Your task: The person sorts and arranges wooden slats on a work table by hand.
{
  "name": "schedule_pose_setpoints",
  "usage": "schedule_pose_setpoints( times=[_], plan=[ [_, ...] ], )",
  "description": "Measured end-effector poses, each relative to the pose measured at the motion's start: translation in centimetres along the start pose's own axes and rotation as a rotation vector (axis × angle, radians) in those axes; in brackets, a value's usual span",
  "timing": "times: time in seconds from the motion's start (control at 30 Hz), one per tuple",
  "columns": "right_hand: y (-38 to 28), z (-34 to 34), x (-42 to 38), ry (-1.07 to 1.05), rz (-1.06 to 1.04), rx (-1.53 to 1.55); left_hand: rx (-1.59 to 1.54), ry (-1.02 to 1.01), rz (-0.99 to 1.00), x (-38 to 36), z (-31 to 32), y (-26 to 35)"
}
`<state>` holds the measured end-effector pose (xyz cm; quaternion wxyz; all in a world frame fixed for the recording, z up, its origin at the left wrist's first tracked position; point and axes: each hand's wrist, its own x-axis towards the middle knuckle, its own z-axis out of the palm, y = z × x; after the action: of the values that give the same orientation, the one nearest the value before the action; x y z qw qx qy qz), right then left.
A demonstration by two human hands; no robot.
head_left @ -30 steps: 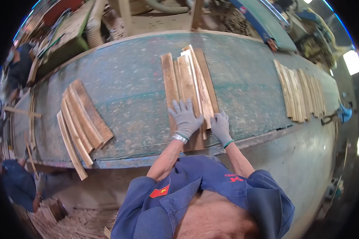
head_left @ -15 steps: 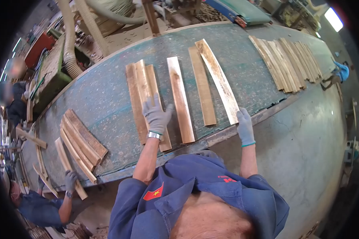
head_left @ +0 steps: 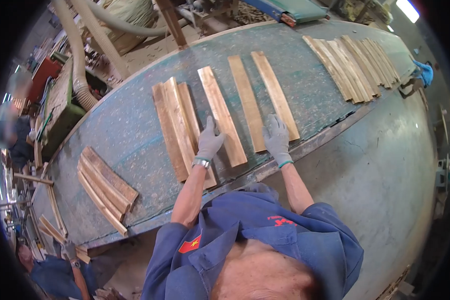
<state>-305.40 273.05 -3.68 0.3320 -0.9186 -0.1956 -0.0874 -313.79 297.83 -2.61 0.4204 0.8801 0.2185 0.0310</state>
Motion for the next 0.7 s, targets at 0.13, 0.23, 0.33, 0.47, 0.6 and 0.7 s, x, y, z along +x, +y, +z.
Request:
schedule_pose_setpoints(
  times=[0.13,0.23,0.33,0.47,0.6,0.7],
  plan=[
    [-3.9,2.2,-0.7,-0.094,-0.207,-0.105,0.415,0.303,0.120,-0.6,-3.2,-1.9],
    [-7.7,2.6,-3.0,-0.240,-0.287,-0.108,0.498,0.423,-0.140,-3.1,-6.9,-2.3],
    [-8.0,5.3,-4.9,-0.407,-0.334,-0.183,0.380,0.264,-0.254,-3.6,-7.2,-5.8],
    [-6.7,7.2,-5.0,-0.346,-0.268,-0.154,0.149,0.299,-0.203,-3.2,-8.8,-7.7],
    [-5.4,6.4,-4.9,-0.265,-0.253,-0.178,0.594,0.358,-0.312,-3.6,-9.5,-9.4],
    [-4.4,6.0,-4.6,-0.179,-0.194,-0.263,0.544,0.345,-0.314,-4.0,-10.9,-9.6]
  ],
)
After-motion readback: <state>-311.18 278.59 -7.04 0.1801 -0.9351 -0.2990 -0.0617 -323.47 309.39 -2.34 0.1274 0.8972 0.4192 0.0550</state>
